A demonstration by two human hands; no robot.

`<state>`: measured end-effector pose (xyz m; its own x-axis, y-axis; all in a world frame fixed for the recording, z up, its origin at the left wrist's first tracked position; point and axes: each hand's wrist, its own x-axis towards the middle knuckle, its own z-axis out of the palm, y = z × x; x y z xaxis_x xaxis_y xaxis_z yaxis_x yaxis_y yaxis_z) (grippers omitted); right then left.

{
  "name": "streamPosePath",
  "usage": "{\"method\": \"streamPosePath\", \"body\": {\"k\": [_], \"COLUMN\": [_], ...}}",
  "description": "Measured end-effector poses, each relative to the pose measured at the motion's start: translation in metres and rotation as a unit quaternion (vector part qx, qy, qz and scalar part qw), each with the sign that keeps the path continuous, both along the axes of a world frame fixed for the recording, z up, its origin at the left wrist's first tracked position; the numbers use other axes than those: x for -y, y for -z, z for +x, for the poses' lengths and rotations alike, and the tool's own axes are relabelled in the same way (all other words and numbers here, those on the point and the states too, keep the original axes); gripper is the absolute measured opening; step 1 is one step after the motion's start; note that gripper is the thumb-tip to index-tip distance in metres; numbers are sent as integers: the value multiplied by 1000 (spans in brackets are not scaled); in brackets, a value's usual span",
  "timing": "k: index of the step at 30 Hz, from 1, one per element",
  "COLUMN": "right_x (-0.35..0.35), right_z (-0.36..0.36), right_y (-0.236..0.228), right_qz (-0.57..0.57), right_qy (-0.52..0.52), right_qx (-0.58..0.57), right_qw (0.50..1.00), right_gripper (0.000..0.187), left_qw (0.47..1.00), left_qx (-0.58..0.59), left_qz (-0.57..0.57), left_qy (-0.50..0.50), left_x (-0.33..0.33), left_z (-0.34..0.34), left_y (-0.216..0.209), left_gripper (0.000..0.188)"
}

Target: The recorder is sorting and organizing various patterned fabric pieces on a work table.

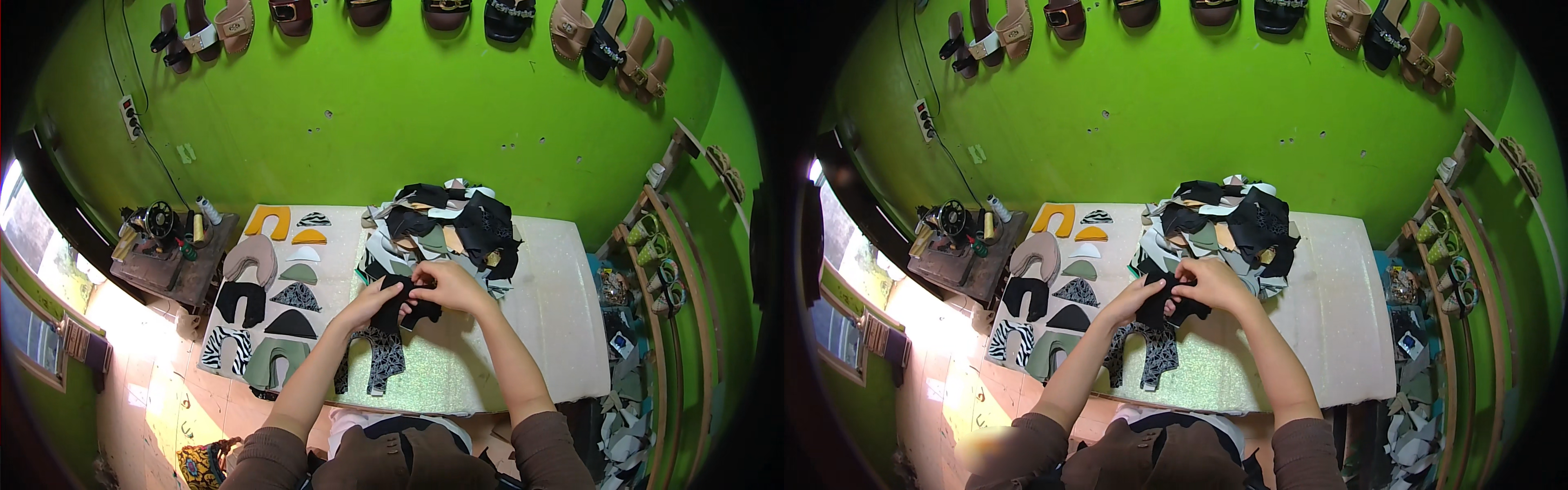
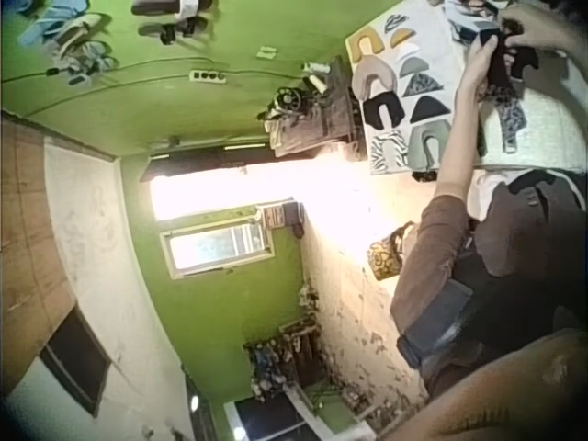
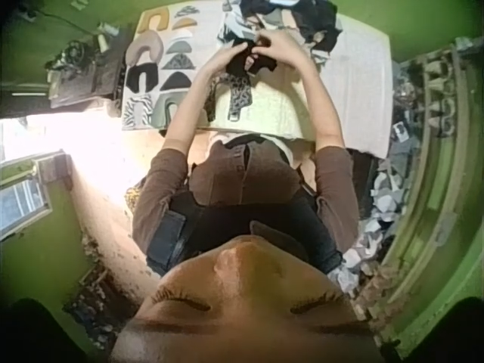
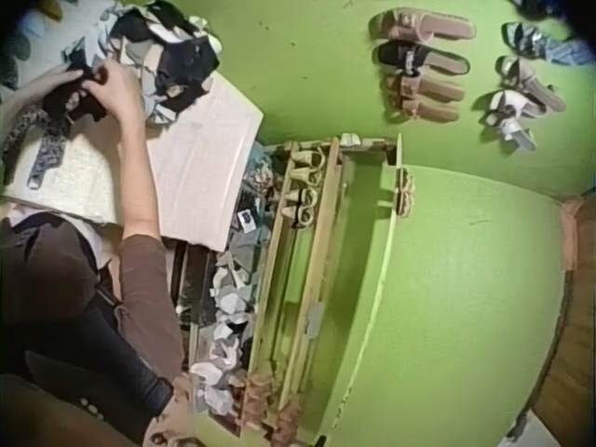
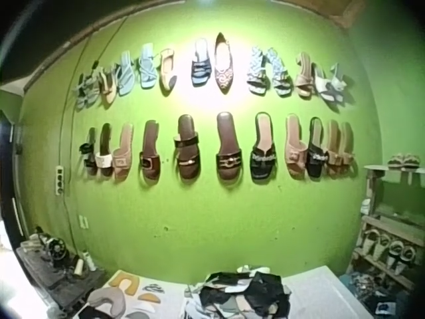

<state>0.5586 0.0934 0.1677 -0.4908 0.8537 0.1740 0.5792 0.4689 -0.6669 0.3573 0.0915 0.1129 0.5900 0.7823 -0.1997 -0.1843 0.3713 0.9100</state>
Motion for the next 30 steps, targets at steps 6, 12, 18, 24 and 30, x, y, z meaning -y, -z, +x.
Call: {"method": "streamPosePath", "body": {"k": [6,12,18,24,30], "right_x": [3,-1,-16,-47,-70], "right_z": [-3,-3,18,54,66], "right_y": [21,25,30,45,65], "right_qz": [-25,-31,-94,186,152], "right_qy": [42,54,56,344,449], "right_qx": [-63,-82,-114,0,28], "right_qw": [997,995,987,920,880], "right_gripper": [24,24,23,27,37], "left_qw": [996,1000,986,968,961], "left_qx": [49,-6,23,98,109], "left_qz": [-67,-7,-3,-36,-51], "left_qy": [-33,-14,-168,-229,-248], "left_x": [3,5,-11,-28,-32], "left_z": [0,4,0,0,1], "left_y": [1,-4,-9,-12,1], "left_gripper": [29,24,18,18,25]}}
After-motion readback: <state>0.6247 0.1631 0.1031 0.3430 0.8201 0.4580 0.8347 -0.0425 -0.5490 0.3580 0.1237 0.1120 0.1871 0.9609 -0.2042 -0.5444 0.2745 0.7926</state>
